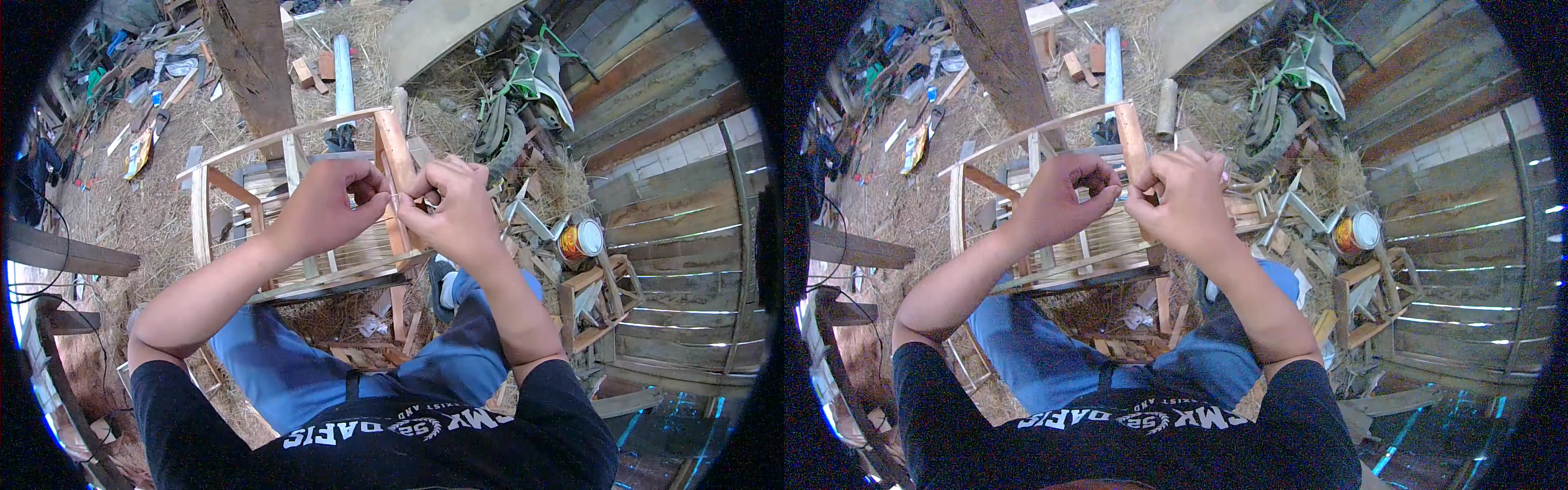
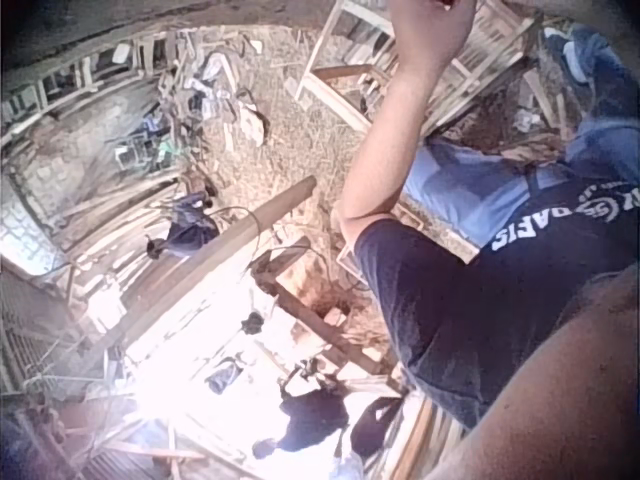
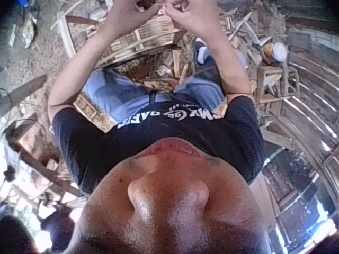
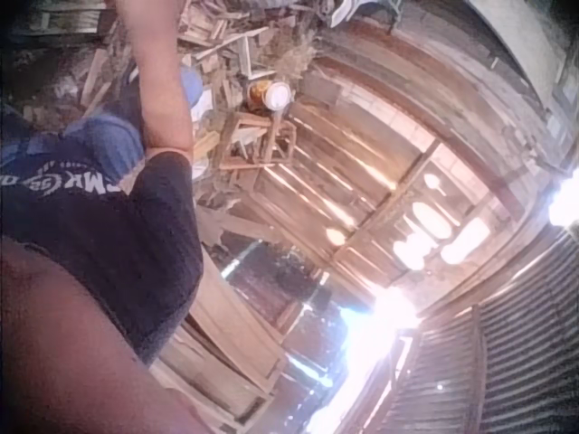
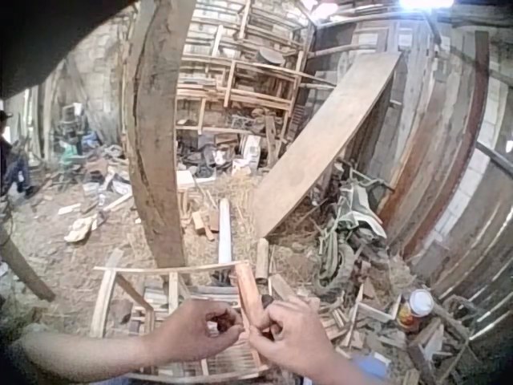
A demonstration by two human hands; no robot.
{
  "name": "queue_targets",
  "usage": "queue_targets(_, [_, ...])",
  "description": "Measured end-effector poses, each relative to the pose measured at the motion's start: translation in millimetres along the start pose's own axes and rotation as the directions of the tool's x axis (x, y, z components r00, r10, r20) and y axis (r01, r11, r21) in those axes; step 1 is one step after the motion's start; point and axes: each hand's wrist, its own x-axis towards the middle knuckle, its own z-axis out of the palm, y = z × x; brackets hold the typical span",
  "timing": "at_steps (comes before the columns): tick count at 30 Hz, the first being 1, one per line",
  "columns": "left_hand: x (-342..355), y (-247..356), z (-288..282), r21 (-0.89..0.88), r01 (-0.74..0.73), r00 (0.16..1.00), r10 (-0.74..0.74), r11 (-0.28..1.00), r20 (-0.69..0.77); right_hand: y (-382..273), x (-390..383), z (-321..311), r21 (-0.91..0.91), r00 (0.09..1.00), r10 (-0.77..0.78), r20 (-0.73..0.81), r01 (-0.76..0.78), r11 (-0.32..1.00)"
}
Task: The person constructs a wooden birdcage by assembling the wooden frame and weaving thin rods through it, then uses a knife to carve and smooth a wooden rod while holding it against a block.
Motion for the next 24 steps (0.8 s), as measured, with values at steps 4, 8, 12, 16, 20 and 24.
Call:
queue_targets(4, [1, -1, 0, 0.019, -0.049, 0.999, 0.049, 0.999, -0.016, -9, -4, 7, -0.111, 0.989, -0.079, -0.126, 0.065, 0.992])
queue_targets(8, [0, -1, 0, -0.004, -0.024, 0.999, 0.024, 1.0, -0.021, -13, -6, 8, -0.178, 0.981, -0.126, -0.15, 0.099, 0.979])
queue_targets(12, [0, -2, 0, 0.011, -0.038, 0.999, 0.039, 0.999, -0.011, -13, -6, 5, -0.16, 0.982, -0.152, -0.113, 0.133, 0.978])
queue_targets(16, [1, 3, -2, 0.037, -0.042, 0.999, 0.042, 0.998, -0.015, -14, -9, 0, -0.108, 0.996, -0.062, -0.056, 0.056, 0.993])
queue_targets(20, [0, -1, -2, 0.04, -0.025, 1.0, 0.026, 0.999, -0.015, -8, -11, -6, -0.05, 0.999, 0.042, -0.011, -0.042, 0.998])
queue_targets(24, [1, -1, -3, 0.025, -0.05, 0.999, 0.05, 0.998, -0.011, -4, -9, -7, 0.065, 0.99, 0.141, -0.027, -0.139, 0.988])
